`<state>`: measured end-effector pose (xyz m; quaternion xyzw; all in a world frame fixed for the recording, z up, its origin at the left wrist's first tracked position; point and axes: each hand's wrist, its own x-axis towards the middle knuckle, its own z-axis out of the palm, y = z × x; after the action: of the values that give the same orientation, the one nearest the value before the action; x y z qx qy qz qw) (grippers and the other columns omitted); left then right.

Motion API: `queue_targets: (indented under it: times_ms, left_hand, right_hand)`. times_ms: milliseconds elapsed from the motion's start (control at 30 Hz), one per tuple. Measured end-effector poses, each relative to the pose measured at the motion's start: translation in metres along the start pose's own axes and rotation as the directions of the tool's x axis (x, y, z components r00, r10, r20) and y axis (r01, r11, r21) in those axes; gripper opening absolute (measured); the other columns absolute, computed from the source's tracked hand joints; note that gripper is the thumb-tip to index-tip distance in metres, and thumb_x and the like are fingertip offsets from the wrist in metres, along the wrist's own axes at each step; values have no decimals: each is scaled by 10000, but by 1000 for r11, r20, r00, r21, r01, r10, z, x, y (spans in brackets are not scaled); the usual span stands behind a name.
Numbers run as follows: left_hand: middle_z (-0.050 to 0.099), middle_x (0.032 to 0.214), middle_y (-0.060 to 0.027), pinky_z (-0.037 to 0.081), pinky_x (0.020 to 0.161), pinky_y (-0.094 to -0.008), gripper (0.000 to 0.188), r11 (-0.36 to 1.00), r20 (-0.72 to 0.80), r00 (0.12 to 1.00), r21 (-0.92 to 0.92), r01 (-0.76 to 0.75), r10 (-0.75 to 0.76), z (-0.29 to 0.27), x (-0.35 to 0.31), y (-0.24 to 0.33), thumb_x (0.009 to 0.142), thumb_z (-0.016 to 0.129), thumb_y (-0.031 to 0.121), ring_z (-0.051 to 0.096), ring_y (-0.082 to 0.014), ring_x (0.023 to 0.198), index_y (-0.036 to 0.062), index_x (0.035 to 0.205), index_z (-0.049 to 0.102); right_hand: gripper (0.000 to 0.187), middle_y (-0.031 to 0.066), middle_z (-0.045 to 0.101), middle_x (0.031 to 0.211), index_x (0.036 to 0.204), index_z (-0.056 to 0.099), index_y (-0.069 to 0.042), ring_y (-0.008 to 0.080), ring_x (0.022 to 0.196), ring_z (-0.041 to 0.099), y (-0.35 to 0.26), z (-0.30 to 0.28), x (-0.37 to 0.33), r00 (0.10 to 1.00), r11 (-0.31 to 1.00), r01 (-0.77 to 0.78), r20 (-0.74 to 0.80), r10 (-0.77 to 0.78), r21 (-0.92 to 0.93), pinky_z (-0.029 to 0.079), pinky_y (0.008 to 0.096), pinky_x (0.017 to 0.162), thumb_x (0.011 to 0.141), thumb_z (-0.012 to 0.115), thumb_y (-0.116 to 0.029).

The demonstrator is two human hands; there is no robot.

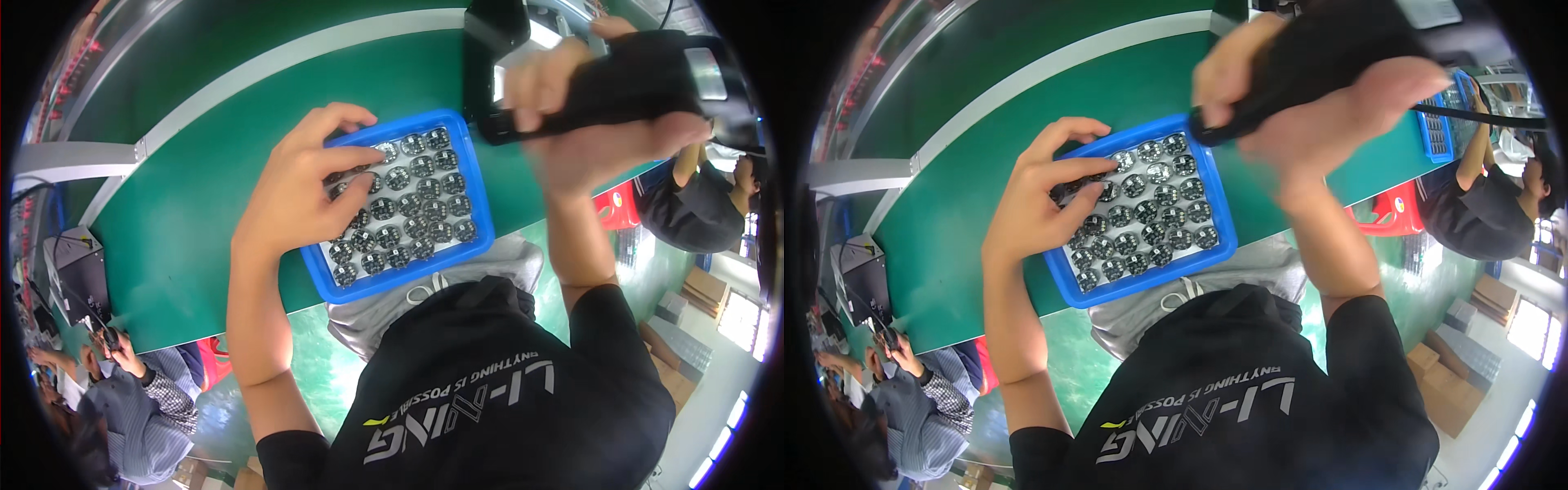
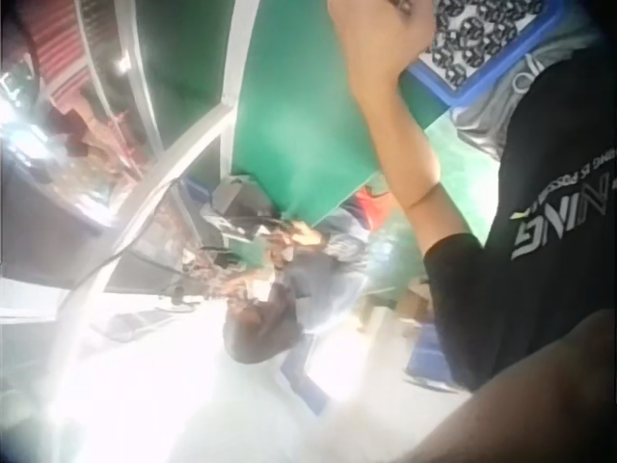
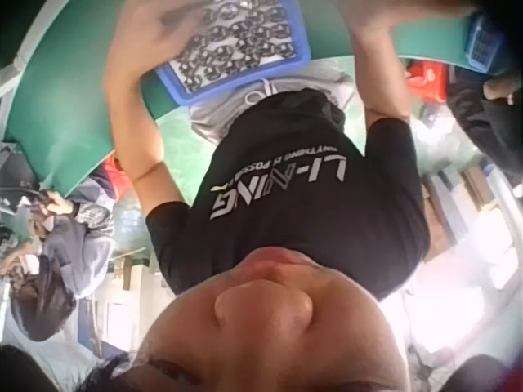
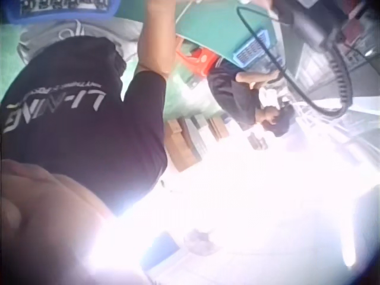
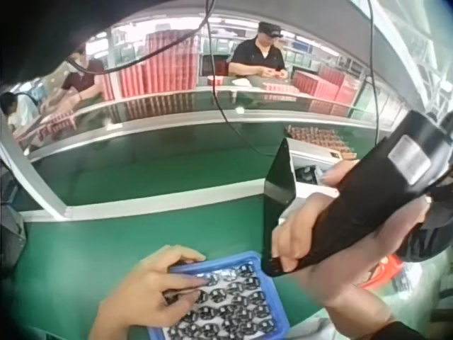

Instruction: Assembling small electronic components by tightening screws using an electric screwdriver on an assembly line.

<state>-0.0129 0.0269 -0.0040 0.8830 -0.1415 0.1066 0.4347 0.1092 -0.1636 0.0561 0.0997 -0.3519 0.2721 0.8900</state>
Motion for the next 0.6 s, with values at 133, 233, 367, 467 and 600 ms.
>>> queue_targets:
  times_ms: [133,233,367,467,600]
  left_hand:
    - [633,1098,-97,497,802,-378,180,988,4,1000,156,-14,14,1,-8,-4,733,691,94,596,-272,942,30,891,750]
    - [633,1062,-84,483,785,-380,175,984,13,1000,177,0,-2,2,-6,-1,737,694,127,583,-267,909,41,877,756]
    - [652,1121,-91,506,790,-374,212,979,43,999,205,15,-24,0,-7,2,712,700,83,601,-281,909,10,904,752]
    - [652,1110,-84,502,774,-381,200,978,19,1000,206,17,-21,1,-7,1,718,709,100,595,-276,887,15,893,754]
    - [651,1103,-90,495,758,-387,194,978,12,1000,211,0,-3,1,-8,0,733,718,128,587,-275,876,22,890,758]
  right_hand:
    - [1054,105,506,542,1127,390,-53,215,444,476,52,17,-13,825,-42,-526,-499,-264,-849,458,373,541,641,265,-979]
    - [1047,99,511,546,1115,384,-43,196,449,475,57,5,-14,866,80,-461,-467,-178,-884,456,346,544,641,310,-974]
    - [1036,92,507,539,1109,377,-44,185,453,480,63,-9,-18,835,-12,-518,-503,-223,-855,451,325,540,649,333,-971]
    - [1032,87,500,530,1109,376,-45,183,453,482,62,-22,-26,855,46,-484,-483,-189,-874,448,317,533,652,358,-970]
    - [1052,80,499,528,1104,373,-40,181,459,492,68,-19,-26,880,182,-413,-443,-172,-892,444,295,523,624,412,-975]
